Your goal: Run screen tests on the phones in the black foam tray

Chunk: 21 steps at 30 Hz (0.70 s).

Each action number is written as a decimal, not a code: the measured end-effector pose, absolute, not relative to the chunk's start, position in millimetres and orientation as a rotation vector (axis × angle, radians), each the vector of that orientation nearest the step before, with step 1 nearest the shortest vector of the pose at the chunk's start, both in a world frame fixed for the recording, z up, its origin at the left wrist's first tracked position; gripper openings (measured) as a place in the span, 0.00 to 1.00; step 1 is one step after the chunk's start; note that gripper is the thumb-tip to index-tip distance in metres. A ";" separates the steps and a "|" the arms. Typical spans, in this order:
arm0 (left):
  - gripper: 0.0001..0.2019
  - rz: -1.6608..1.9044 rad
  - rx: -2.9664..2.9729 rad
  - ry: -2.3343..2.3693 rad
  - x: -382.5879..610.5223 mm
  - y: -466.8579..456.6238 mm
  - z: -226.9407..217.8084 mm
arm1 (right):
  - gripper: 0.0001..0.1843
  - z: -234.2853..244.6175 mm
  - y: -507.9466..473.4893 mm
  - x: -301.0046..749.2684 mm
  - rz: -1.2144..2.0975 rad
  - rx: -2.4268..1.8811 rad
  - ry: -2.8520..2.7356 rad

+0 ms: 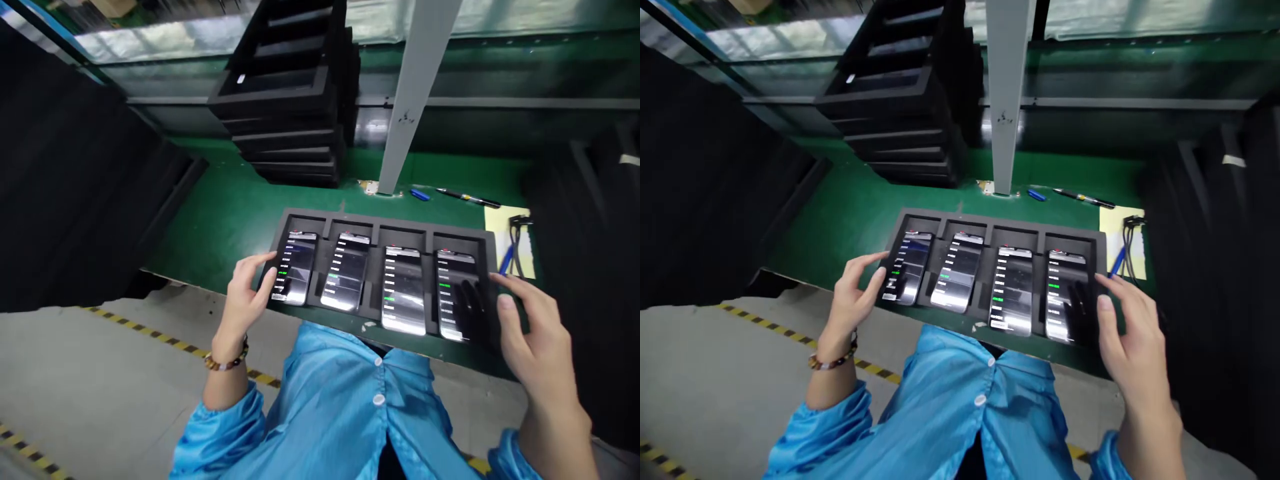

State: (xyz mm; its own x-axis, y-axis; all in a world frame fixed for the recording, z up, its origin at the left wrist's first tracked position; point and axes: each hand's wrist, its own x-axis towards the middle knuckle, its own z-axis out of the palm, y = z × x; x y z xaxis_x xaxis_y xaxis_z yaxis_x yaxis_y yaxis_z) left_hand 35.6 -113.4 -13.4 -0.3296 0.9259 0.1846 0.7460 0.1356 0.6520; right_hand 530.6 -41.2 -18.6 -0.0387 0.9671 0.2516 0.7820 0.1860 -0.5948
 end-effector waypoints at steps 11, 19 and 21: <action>0.28 0.933 1.169 2.171 4.4 -104.9 -36.8 | 0.30 -47.1 -75.4 546.6 0.647 -2.005 -1.422; 0.33 0.797 0.993 2.088 -15.3 -102.4 -34.4 | 0.30 -55.0 -72.5 569.8 0.868 -2.157 -1.217; 0.33 0.799 0.908 2.033 -14.4 -98.3 -28.7 | 0.32 -55.0 -67.6 572.9 0.903 -2.114 -1.163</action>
